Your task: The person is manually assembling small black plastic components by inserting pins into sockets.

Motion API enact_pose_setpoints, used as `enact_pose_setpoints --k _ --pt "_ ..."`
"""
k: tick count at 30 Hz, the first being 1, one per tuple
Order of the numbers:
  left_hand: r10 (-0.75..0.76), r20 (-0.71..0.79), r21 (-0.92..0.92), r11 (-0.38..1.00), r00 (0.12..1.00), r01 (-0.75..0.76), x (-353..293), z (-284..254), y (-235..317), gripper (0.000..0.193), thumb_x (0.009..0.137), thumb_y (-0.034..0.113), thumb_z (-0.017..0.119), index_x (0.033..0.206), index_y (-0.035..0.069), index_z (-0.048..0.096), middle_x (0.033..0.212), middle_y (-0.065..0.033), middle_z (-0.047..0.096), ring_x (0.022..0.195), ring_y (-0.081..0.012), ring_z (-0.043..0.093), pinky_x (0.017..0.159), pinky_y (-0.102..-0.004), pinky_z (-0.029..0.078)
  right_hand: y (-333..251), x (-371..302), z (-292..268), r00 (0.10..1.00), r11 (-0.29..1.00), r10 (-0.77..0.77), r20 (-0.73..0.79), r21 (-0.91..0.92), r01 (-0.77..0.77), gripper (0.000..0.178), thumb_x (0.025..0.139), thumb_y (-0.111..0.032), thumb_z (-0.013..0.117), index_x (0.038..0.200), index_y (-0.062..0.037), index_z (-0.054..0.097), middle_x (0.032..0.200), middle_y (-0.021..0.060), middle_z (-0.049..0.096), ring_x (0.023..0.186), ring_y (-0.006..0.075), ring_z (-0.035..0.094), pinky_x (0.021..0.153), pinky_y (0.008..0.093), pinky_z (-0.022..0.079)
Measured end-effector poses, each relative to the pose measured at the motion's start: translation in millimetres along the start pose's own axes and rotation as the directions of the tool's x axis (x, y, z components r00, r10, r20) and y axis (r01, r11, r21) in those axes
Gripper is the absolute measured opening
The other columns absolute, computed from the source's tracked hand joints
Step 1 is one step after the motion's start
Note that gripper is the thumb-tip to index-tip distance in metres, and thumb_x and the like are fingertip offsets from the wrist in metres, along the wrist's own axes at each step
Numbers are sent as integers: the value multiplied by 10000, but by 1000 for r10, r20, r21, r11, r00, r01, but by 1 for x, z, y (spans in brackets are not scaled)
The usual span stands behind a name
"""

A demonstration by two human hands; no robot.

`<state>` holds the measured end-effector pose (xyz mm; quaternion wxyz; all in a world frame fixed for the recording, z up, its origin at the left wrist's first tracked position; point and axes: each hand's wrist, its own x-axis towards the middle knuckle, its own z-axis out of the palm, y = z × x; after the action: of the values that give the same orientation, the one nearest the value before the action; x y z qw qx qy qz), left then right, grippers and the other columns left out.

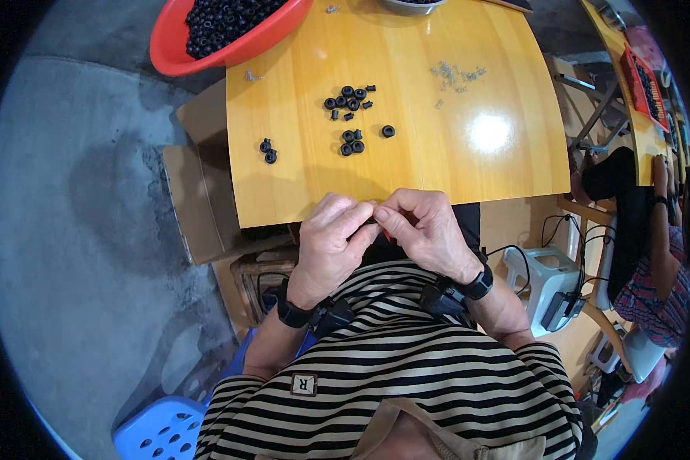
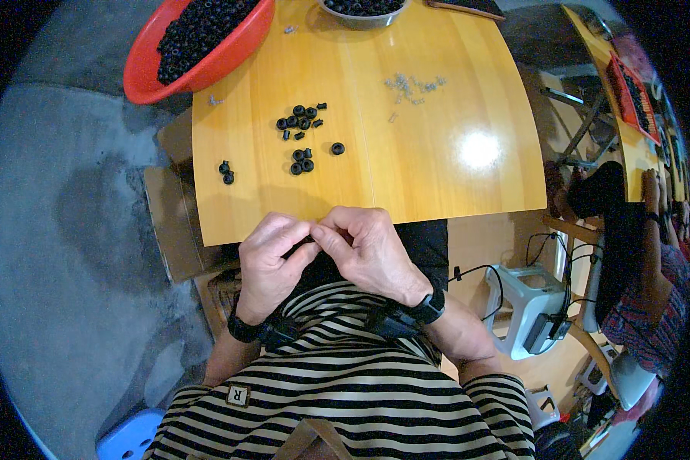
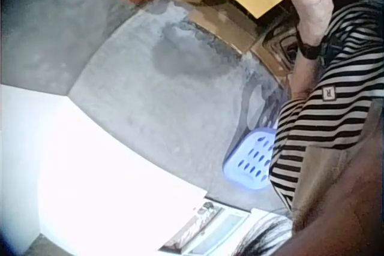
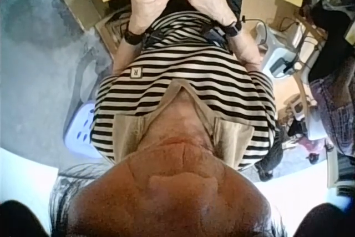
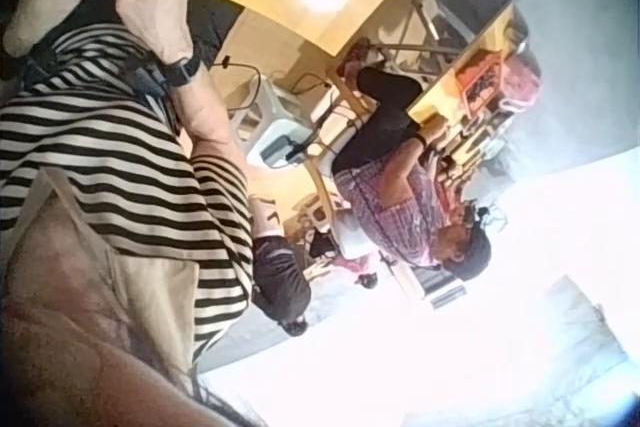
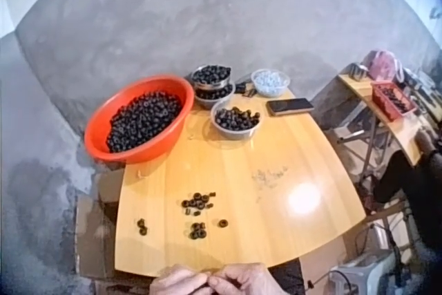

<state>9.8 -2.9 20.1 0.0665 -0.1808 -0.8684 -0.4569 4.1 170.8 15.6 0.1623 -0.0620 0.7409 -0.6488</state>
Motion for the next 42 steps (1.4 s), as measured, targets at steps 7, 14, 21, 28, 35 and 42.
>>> enact_pose_setpoints --k 7,14,21,28,35,42 --pt "-56 -51 72 996 997 60 4 12 -10 256 690 -38 726 936 -7 662 779 -141 610 715 -306 583 622 -388 482 4 18 2 988 956 -145 -54 -267 125 155 912 -82 635 793 16 653 643 70 632 533 77 536 470 263 423" --pt "-353 0 -401 857 935 324 5 16 -39 231 767 -22 761 988 -32 695 828 -63 641 733 -115 585 659 -240 474 16 32 1 998 993 -3 -56 122 10 113 933 -81 622 941 22 668 734 33 663 620 74 587 556 229 487" --pt "-429 43 -673 655 902 343 6 22 -45 265 785 -80 724 1045 -53 679 947 -74 670 846 -121 610 792 -250 503 28 69 -30 911 992 28 -411 122 25 158 892 -79 647 1024 6 670 835 53 685 722 94 604 669 243 502" --pt "-455 104 -716 583 885 384 7 18 -45 281 796 -95 707 1072 -56 669 997 -89 672 883 -122 613 825 -257 499 33 94 -39 832 865 -288 -474 -501 14 193 807 -34 660 999 -60 672 833 116 666 723 229 669 634 326 530" --pt "-425 80 -699 621 902 354 8 16 -44 279 798 -100 702 1071 -59 667 996 -89 663 894 -128 616 837 -259 497 37 98 -35 832 803 -338 -439 -596 12 195 791 -30 695 986 -21 688 769 80 647 606 147 606 587 275 506" --pt "-425 86 -726 592 901 349 8 17 -41 276 805 -93 702 1076 -63 662 993 -87 667 901 -131 620 841 -261 498 39 87 -42 807 895 -311 -502 -441 70 167 817 -33 677 981 -1 675 804 124 673 659 204 653 616 299 529"
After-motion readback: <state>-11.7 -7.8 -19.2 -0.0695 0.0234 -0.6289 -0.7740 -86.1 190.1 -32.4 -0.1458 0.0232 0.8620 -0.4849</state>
